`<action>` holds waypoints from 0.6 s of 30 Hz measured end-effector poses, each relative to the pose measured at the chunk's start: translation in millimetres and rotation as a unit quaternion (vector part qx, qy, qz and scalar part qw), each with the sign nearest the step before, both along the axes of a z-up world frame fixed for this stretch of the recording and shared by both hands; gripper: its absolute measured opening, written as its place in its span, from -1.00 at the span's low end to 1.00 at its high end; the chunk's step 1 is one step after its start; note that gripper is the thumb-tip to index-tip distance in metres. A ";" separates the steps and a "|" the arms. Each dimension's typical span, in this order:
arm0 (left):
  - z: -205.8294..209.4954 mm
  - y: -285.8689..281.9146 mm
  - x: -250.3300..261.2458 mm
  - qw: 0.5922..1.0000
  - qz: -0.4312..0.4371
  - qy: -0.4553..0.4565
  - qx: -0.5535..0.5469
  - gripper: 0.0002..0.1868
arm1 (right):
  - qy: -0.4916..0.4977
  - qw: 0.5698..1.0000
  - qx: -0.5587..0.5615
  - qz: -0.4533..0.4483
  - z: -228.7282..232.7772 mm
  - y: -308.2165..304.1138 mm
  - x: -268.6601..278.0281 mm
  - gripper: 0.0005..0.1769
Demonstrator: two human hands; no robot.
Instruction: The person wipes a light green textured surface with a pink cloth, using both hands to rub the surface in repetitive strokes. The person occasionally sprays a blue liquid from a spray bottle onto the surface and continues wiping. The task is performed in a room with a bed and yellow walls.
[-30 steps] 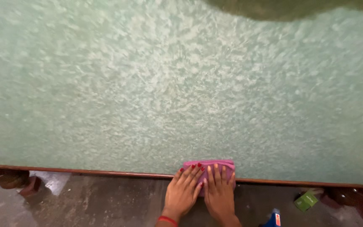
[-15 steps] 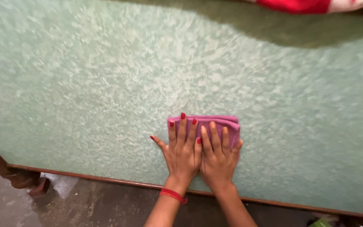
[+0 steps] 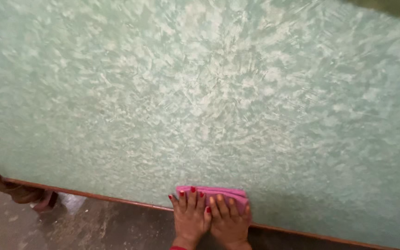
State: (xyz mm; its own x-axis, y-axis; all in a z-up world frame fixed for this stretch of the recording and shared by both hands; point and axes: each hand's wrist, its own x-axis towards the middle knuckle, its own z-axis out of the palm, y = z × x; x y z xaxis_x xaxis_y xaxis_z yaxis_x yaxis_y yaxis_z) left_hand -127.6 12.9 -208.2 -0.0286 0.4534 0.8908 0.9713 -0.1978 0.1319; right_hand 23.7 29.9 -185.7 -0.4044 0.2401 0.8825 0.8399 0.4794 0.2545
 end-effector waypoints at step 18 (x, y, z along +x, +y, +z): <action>108.6 -43.8 68.2 0.994 0.012 -0.030 -0.103 -0.24 | -0.134 0.986 -0.094 -0.017 137.8 -56.2 67.8 -0.24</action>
